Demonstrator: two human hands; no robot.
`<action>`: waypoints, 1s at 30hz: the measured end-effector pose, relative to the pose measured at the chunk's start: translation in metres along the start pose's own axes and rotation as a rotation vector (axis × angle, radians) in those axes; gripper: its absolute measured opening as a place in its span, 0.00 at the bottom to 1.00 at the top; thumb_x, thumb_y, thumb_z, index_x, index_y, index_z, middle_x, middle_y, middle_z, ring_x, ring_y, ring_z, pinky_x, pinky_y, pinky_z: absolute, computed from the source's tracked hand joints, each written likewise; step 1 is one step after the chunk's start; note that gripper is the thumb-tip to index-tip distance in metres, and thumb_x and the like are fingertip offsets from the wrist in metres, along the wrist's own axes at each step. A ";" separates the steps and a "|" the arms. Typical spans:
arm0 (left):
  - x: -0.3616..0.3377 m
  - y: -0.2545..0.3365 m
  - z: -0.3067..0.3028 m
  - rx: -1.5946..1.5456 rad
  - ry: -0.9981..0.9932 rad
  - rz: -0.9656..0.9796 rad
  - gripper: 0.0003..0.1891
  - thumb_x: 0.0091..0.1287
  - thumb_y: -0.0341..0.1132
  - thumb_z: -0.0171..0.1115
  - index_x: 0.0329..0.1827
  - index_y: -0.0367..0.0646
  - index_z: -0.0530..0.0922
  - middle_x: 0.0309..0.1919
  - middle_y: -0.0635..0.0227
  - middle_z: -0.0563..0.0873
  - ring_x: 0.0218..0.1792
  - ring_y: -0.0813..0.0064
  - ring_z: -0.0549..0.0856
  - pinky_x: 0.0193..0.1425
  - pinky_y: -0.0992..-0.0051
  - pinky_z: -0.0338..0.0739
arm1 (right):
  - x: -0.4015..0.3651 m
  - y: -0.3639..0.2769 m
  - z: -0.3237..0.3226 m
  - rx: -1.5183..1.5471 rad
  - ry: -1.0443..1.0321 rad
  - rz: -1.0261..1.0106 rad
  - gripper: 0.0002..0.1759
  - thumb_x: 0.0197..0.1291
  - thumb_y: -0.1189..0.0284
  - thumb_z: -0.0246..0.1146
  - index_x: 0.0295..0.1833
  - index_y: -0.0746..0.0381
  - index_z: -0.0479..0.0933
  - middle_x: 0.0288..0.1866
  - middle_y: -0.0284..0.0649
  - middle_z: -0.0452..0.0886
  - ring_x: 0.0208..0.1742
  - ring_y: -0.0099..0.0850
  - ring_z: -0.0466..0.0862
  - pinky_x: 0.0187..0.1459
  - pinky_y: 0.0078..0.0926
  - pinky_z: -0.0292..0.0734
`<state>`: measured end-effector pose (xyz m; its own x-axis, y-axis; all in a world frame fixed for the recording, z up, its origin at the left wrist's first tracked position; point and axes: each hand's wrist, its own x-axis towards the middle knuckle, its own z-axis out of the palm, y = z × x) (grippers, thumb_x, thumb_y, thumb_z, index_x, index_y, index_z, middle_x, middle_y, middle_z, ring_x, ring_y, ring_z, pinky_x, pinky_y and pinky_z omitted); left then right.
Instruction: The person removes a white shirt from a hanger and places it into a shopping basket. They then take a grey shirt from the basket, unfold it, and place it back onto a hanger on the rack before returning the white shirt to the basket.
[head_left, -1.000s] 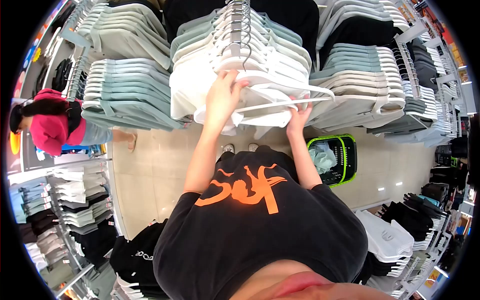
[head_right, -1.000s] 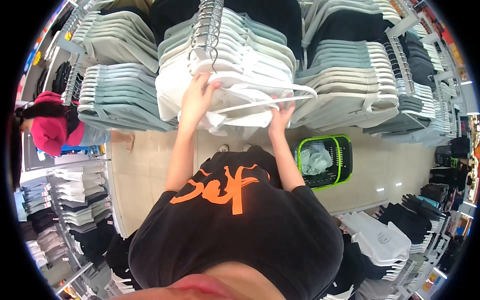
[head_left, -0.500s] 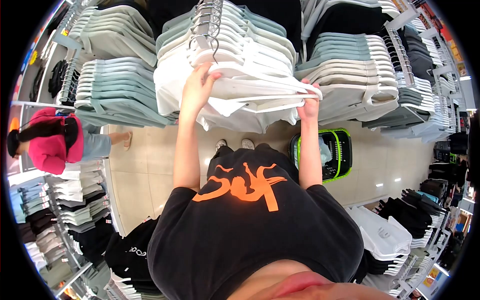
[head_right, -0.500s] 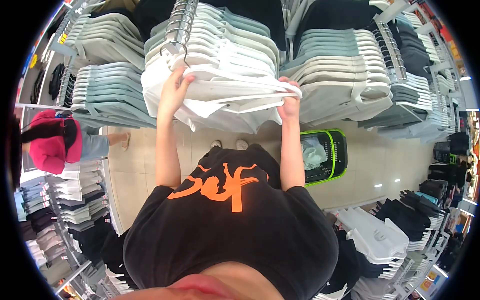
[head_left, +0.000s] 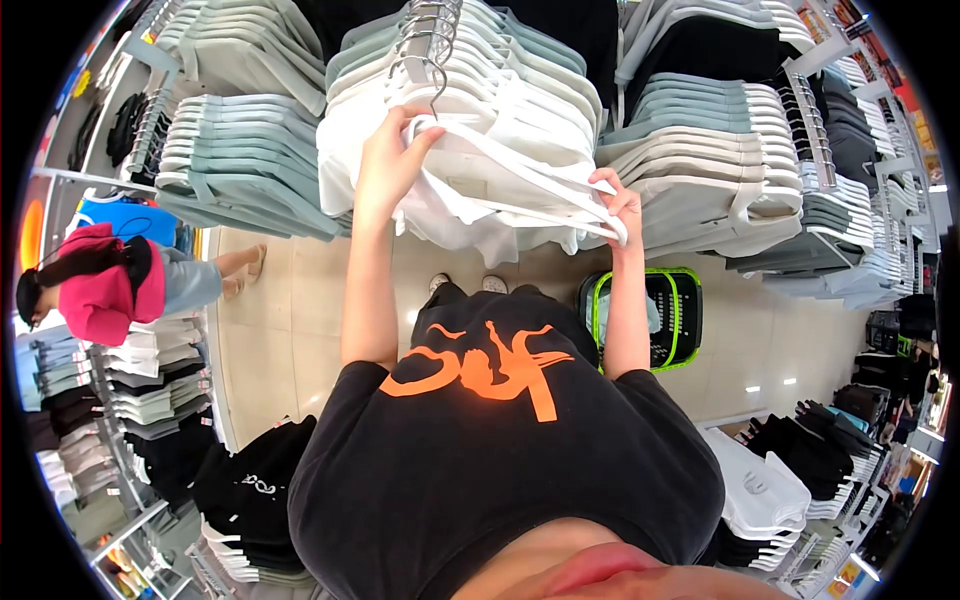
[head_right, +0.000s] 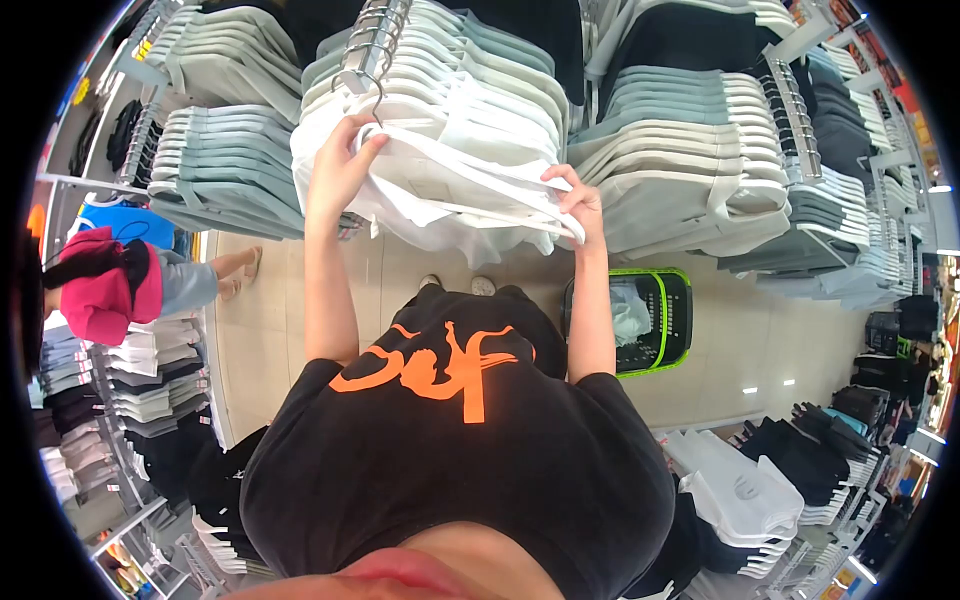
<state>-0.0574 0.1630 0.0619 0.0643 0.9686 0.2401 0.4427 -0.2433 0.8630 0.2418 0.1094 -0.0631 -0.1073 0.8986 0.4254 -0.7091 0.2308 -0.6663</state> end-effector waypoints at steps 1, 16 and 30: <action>0.002 0.010 0.002 0.035 0.026 0.024 0.18 0.54 0.39 0.64 0.42 0.36 0.75 0.36 0.54 0.82 0.38 0.65 0.81 0.45 0.72 0.71 | 0.001 0.000 -0.001 -0.078 -0.026 0.007 0.11 0.48 0.83 0.58 0.21 0.57 0.78 0.49 0.47 0.72 0.49 0.39 0.73 0.54 0.32 0.67; 0.000 0.006 0.032 0.407 0.225 0.186 0.22 0.54 0.47 0.62 0.38 0.35 0.75 0.29 0.57 0.79 0.30 0.62 0.69 0.39 0.68 0.66 | -0.032 -0.010 0.004 -0.422 0.485 0.327 0.23 0.56 0.82 0.51 0.59 0.64 0.66 0.40 0.35 0.78 0.36 0.16 0.75 0.34 0.11 0.69; -0.001 0.015 0.039 0.543 0.229 0.038 0.26 0.52 0.50 0.61 0.46 0.37 0.74 0.43 0.57 0.80 0.37 0.55 0.73 0.46 0.62 0.67 | -0.032 -0.059 0.094 -0.956 0.696 0.165 0.18 0.54 0.82 0.53 0.51 0.63 0.75 0.24 0.32 0.77 0.23 0.14 0.75 0.26 0.14 0.70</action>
<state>-0.0161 0.1605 0.0578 -0.0787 0.9095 0.4081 0.8421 -0.1584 0.5155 0.2214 0.0314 0.0202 0.4615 0.8847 0.0650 0.1152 0.0129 -0.9933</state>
